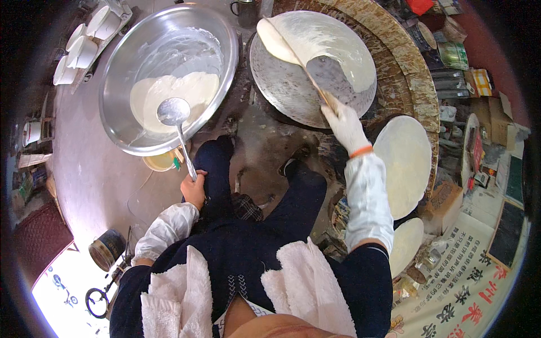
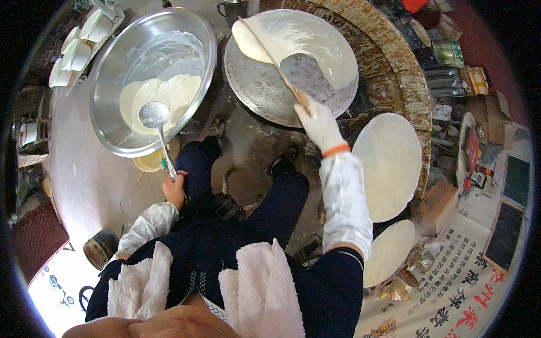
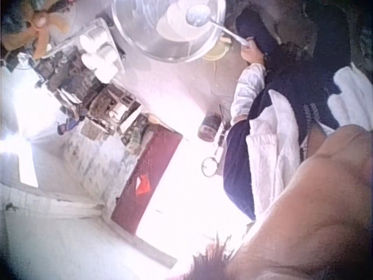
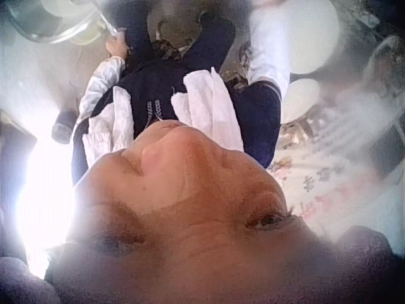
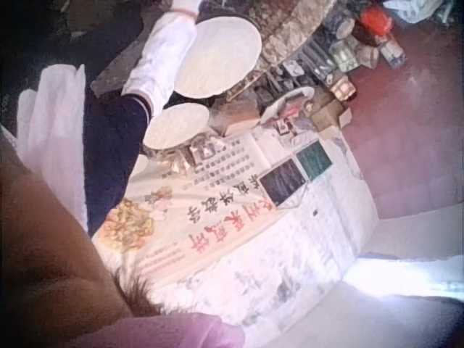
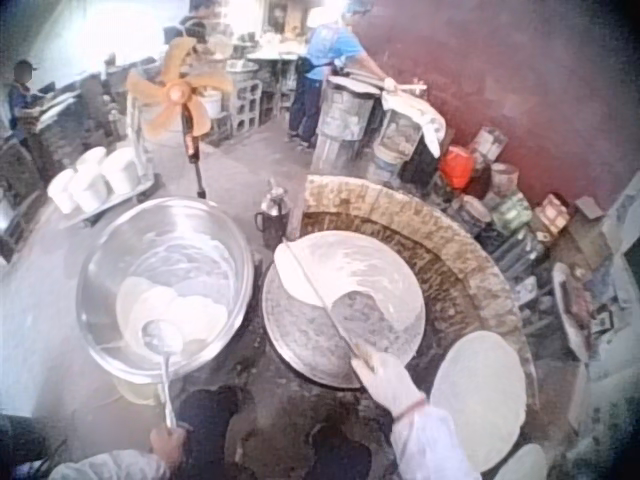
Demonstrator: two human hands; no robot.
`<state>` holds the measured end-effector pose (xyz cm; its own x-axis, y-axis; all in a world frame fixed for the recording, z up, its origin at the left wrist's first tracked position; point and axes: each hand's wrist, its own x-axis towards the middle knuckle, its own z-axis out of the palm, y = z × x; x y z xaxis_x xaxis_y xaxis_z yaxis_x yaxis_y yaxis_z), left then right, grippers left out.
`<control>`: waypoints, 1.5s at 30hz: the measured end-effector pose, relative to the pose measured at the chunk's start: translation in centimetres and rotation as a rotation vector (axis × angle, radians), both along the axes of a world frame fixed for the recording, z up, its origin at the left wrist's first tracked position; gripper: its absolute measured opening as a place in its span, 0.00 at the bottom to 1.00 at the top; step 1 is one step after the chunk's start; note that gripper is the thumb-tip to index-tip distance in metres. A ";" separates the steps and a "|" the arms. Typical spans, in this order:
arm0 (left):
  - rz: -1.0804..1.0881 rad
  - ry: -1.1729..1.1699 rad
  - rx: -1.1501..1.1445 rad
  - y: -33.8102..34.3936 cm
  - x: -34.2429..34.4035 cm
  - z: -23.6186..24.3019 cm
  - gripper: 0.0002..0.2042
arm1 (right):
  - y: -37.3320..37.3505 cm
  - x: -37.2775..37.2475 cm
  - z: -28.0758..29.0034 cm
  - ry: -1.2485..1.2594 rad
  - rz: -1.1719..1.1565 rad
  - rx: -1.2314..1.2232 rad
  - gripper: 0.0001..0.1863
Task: The person scoops batter from a large metal bowl using a ladle and pours it onto several round, heated griddles. They use a wooden spreader to evenly distribute the batter into thin, circular crepes. The person repeatedly flips the crepes to cook both sides and removes finished ones to stack them on a nearby surface.
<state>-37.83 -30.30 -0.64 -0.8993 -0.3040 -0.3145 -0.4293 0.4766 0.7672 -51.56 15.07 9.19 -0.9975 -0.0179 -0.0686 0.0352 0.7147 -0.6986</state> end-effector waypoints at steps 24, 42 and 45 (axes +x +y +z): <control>0.007 0.000 -0.004 0.7 0.2 0.3 0.10 | 1.6 4.8 -0.1 -0.027 -0.211 -0.258 0.25; -0.008 0.019 0.081 -0.9 0.4 -1.2 0.11 | -14.6 2.8 1.9 -0.291 -0.511 -1.080 0.19; -0.011 0.075 0.108 -1.3 0.5 -1.4 0.11 | -20.7 2.1 1.2 -0.310 -0.591 -1.293 0.06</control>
<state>-37.29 -31.56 -2.08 -0.9245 -0.2619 -0.2769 -0.3644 0.3941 0.8438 -49.43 -5.63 10.39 -0.8295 0.1663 -0.5331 0.3617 -0.5674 -0.7398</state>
